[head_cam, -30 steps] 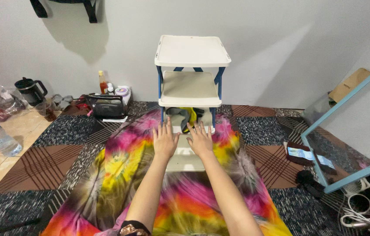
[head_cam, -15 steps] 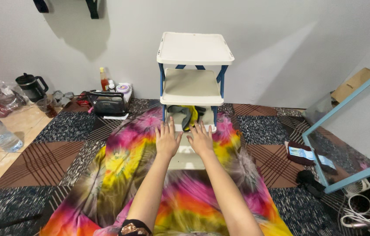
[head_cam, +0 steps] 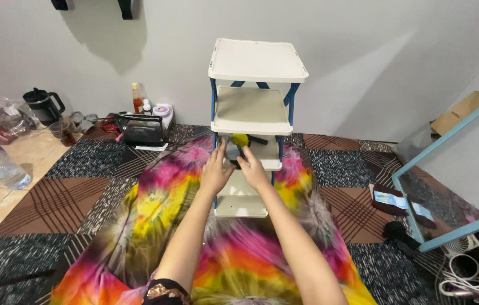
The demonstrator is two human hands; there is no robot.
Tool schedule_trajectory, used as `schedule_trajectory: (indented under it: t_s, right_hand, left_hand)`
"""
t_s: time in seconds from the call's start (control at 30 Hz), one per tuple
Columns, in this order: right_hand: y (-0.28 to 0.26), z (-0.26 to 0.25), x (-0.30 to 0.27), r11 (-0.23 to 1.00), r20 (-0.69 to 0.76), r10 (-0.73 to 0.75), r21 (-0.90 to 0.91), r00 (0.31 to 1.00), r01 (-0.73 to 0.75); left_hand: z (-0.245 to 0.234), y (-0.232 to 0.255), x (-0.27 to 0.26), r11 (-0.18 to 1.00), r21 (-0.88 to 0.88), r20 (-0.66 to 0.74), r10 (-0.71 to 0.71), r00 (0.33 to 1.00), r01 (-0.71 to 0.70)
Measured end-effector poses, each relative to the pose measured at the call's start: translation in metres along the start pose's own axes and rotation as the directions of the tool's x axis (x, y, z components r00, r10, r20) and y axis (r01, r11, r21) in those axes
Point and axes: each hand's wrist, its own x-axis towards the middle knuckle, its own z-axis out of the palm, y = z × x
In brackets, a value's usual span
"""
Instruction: The person uses a screwdriver to remove screws from a white and blue plastic shelving unit. They detach the top tray and then remove the blue X-shaped support pieces from between the shelves.
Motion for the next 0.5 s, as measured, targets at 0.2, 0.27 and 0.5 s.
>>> schedule_trajectory:
  t_s: [0.2,0.27,0.5]
  right_hand:
    - [0.014,-0.008,0.024,0.903,0.014,0.150,0.406,0.989,-0.143]
    - [0.020,-0.015,0.029,0.930,-0.022,0.209,0.312,0.978,-0.192]
    - [0.031,-0.051,0.012,0.855,-0.149,-0.124,-0.517,0.981,0.030]
  left_hand:
    - [-0.032,-0.008,0.008,0.987,-0.059,-0.167,0.136,0.977,-0.147]
    - [-0.049,-0.017,0.006,0.995,-0.099,-0.170,-0.016,0.985,-0.001]
    - [-0.094,-0.086,-0.025,0.961,0.207,-0.098,-0.166,0.981,0.184]
